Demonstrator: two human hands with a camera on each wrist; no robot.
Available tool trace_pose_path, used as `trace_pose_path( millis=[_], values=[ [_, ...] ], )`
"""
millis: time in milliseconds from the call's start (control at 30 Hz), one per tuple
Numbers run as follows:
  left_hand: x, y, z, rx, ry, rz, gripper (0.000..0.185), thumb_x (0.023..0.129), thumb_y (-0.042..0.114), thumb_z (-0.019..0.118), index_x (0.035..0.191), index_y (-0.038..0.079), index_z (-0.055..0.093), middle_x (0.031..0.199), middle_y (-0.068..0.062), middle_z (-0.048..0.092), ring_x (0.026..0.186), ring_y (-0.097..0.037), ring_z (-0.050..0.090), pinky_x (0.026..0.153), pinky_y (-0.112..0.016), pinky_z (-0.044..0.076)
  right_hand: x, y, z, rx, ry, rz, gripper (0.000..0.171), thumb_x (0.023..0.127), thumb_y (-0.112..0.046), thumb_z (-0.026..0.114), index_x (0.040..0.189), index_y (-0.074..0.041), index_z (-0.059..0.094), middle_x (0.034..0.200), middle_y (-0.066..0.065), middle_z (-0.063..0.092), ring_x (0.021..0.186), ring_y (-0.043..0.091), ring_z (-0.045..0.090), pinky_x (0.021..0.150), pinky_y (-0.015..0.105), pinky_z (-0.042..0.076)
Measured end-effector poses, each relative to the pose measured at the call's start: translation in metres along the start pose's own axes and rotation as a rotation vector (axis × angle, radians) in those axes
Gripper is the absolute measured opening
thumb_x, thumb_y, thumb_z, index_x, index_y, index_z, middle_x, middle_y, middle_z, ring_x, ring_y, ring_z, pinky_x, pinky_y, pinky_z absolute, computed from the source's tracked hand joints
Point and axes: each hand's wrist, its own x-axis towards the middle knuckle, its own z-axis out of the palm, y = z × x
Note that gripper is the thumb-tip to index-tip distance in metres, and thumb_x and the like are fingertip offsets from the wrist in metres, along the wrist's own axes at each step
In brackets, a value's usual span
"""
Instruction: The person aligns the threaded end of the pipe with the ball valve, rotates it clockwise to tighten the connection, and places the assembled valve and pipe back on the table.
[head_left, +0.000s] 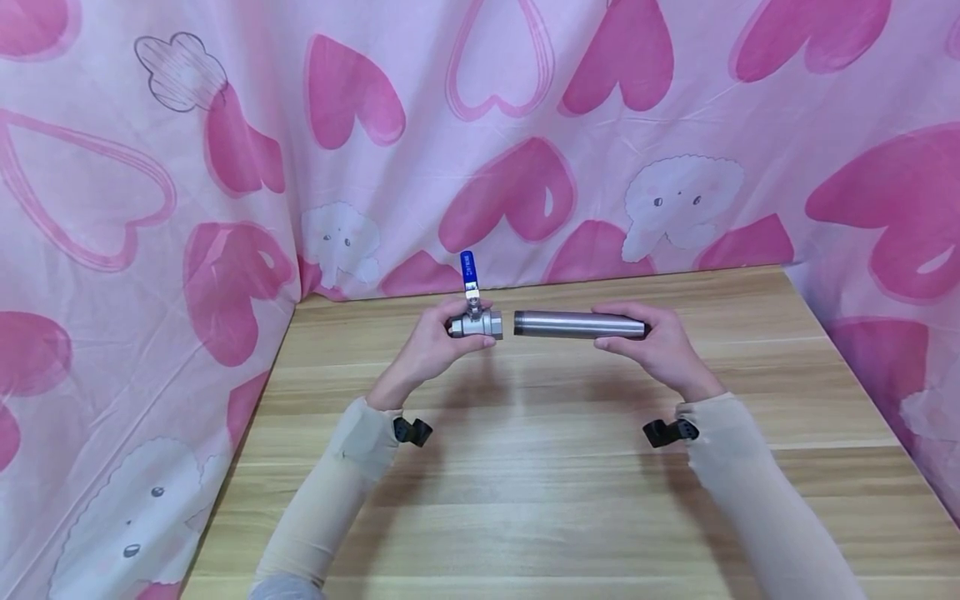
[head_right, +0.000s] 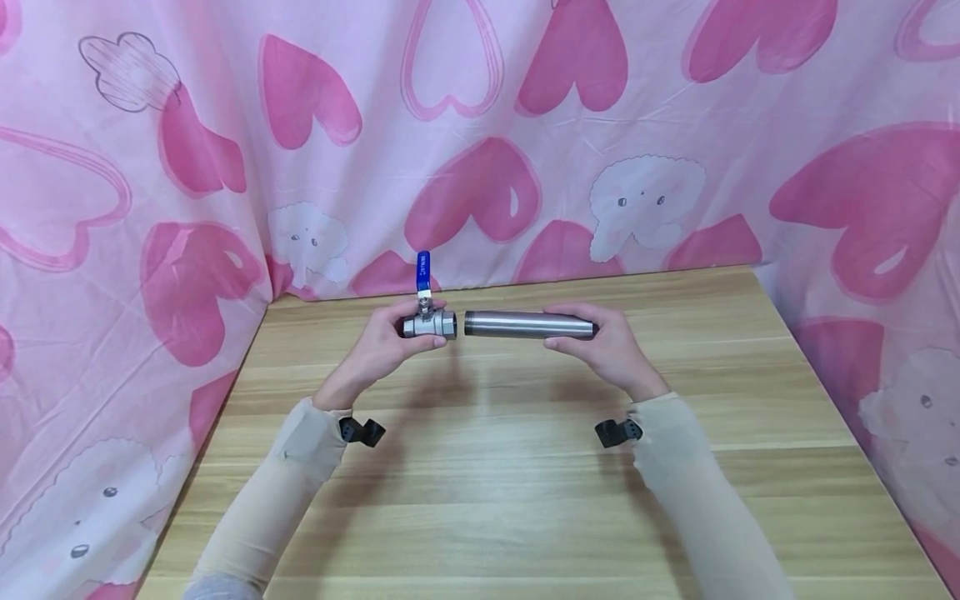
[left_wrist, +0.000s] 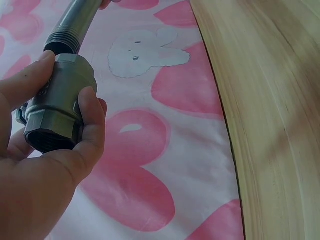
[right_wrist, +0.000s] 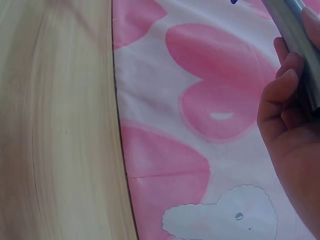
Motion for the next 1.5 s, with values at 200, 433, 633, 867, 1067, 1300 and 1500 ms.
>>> trace_pose_path(
  millis=[200, 433, 633, 867, 1067, 1300, 1500],
  values=[
    [-0.001, 0.002, 0.001, 0.002, -0.002, 0.017, 0.049, 0.079, 0.02, 0.08, 0.125, 0.017, 0.064, 0.122, -0.007, 0.063, 0.091, -0.02, 0.06, 0.075, -0.03, 0.051, 0.0, -0.001, 0.002, -0.006, 0.001, 0.017, 0.047, 0.08, -0.018, 0.08, 0.123, -0.008, 0.065, 0.114, -0.006, 0.067, 0.092, 0.009, 0.063, 0.077, 0.02, 0.053],
    [-0.002, 0.003, 0.001, 0.011, -0.007, 0.011, 0.047, 0.08, 0.021, 0.079, 0.124, 0.018, 0.064, 0.12, -0.005, 0.064, 0.091, -0.02, 0.059, 0.074, -0.03, 0.051, 0.001, -0.001, 0.005, 0.014, -0.008, 0.011, 0.046, 0.08, -0.018, 0.079, 0.123, -0.01, 0.065, 0.114, -0.003, 0.067, 0.092, 0.011, 0.063, 0.077, 0.021, 0.053],
    [-0.001, 0.002, 0.002, 0.033, -0.003, 0.024, 0.046, 0.08, 0.022, 0.08, 0.123, 0.017, 0.065, 0.117, -0.006, 0.065, 0.091, -0.02, 0.059, 0.074, -0.03, 0.05, 0.002, 0.0, 0.008, 0.022, -0.013, -0.011, 0.046, 0.079, -0.017, 0.08, 0.122, -0.01, 0.066, 0.113, -0.006, 0.067, 0.091, 0.011, 0.063, 0.076, 0.021, 0.053],
    [-0.001, 0.002, 0.003, 0.026, -0.008, 0.01, 0.046, 0.079, 0.023, 0.081, 0.122, 0.02, 0.065, 0.115, -0.005, 0.065, 0.09, -0.022, 0.058, 0.074, -0.031, 0.05, 0.004, 0.001, 0.01, 0.032, -0.019, -0.031, 0.046, 0.079, -0.015, 0.08, 0.122, -0.007, 0.066, 0.112, -0.01, 0.067, 0.091, 0.01, 0.063, 0.075, 0.021, 0.054],
    [-0.002, 0.001, 0.004, 0.025, -0.007, 0.022, 0.047, 0.078, 0.022, 0.081, 0.122, 0.017, 0.065, 0.114, -0.006, 0.066, 0.09, -0.022, 0.059, 0.074, -0.033, 0.05, 0.004, 0.002, 0.011, 0.035, -0.022, -0.029, 0.045, 0.078, -0.016, 0.081, 0.121, -0.011, 0.067, 0.112, -0.009, 0.067, 0.092, 0.01, 0.063, 0.075, 0.021, 0.054],
    [-0.002, 0.001, 0.005, 0.002, 0.001, 0.012, 0.048, 0.078, 0.018, 0.081, 0.123, 0.016, 0.065, 0.115, -0.008, 0.067, 0.089, -0.021, 0.059, 0.075, -0.031, 0.05, 0.005, -0.002, 0.011, 0.027, -0.026, -0.002, 0.045, 0.079, -0.017, 0.08, 0.121, -0.009, 0.067, 0.115, 0.001, 0.067, 0.092, 0.011, 0.064, 0.076, 0.022, 0.054],
    [-0.002, 0.001, 0.005, -0.014, 0.007, 0.006, 0.049, 0.079, 0.015, 0.08, 0.125, 0.014, 0.064, 0.118, -0.01, 0.066, 0.091, -0.021, 0.058, 0.075, -0.031, 0.049, 0.006, -0.005, 0.01, 0.008, -0.031, 0.014, 0.046, 0.078, -0.017, 0.081, 0.121, -0.007, 0.066, 0.115, 0.007, 0.067, 0.09, 0.013, 0.064, 0.075, 0.022, 0.054]
  ],
)
